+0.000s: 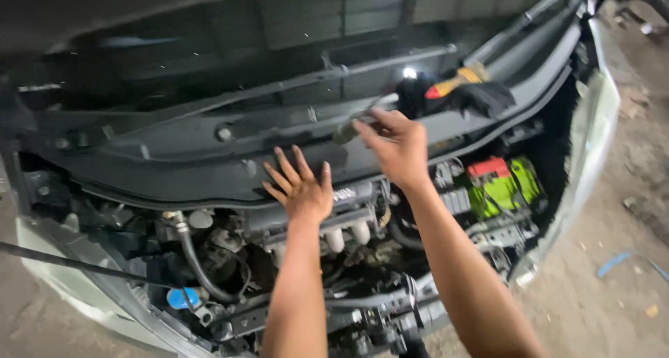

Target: The person works on a car engine with the hood open, using a screwdriver to manipulate components near the battery and engine block. They also use a brush to clean the area around the windshield cowl.

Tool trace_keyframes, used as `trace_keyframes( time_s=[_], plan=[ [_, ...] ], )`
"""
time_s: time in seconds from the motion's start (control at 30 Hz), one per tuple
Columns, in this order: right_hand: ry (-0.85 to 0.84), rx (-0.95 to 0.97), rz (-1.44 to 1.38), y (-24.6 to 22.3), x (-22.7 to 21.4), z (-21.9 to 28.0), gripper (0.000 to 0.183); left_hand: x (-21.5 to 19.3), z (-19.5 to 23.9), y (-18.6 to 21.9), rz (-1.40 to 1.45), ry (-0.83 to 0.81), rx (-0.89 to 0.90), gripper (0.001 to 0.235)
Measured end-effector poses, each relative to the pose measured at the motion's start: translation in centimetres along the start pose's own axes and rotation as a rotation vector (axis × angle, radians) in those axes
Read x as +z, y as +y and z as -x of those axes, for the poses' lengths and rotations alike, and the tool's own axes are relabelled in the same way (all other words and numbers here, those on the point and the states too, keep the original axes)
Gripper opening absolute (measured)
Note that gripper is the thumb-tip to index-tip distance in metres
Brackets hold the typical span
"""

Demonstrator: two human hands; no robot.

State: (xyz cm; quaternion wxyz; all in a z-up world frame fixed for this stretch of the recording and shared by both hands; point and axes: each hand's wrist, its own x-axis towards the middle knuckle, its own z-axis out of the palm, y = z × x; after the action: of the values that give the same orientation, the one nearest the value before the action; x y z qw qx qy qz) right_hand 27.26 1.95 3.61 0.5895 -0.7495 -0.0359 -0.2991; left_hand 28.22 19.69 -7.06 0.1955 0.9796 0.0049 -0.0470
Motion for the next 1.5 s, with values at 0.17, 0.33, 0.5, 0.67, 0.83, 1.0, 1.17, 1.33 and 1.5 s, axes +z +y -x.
trace_keyframes(
  time_s=[0.17,0.33,0.5,0.67,0.83,1.0,1.17,1.33,1.5],
  plan=[
    [0.291,0.281,-0.411,-13.7,-6.8,8.4,0.006,-1.7,1.3,0.2,-0.002,-0.004,0.045,0.091],
    [0.739,0.902,-0.796,-13.1,-14.6,21.9,0.021,-1.4,5.5,0.8,-0.084,0.17,0.178,0.098],
    [0.772,1.516,-0.637,-3.8,-21.8,40.9,0.037,3.4,14.2,1.3,0.161,0.425,0.432,0.058],
    [0.467,1.671,-0.097,-4.8,-20.7,38.9,0.042,12.2,17.2,0.7,0.125,0.184,0.563,0.045],
    [-0.09,1.451,0.368,-6.1,-18.7,28.1,0.032,16.1,13.2,1.9,-0.141,0.216,0.622,0.061],
    [-0.189,0.788,0.659,1.8,-16.2,24.0,0.036,16.7,6.9,4.1,-0.195,0.557,0.799,0.064],
    [-0.228,0.678,0.68,4.7,-13.2,19.3,0.041,18.5,3.3,3.5,-0.176,0.513,0.738,0.066],
    [-0.438,0.774,0.867,7.3,-10.4,16.5,0.048,19.9,2.5,3.4,-0.172,0.461,0.804,0.065],
    [-0.394,0.882,0.569,8.7,-8.4,15.4,0.044,19.1,1.7,4.3,-0.31,0.324,0.77,0.049]
  ],
)
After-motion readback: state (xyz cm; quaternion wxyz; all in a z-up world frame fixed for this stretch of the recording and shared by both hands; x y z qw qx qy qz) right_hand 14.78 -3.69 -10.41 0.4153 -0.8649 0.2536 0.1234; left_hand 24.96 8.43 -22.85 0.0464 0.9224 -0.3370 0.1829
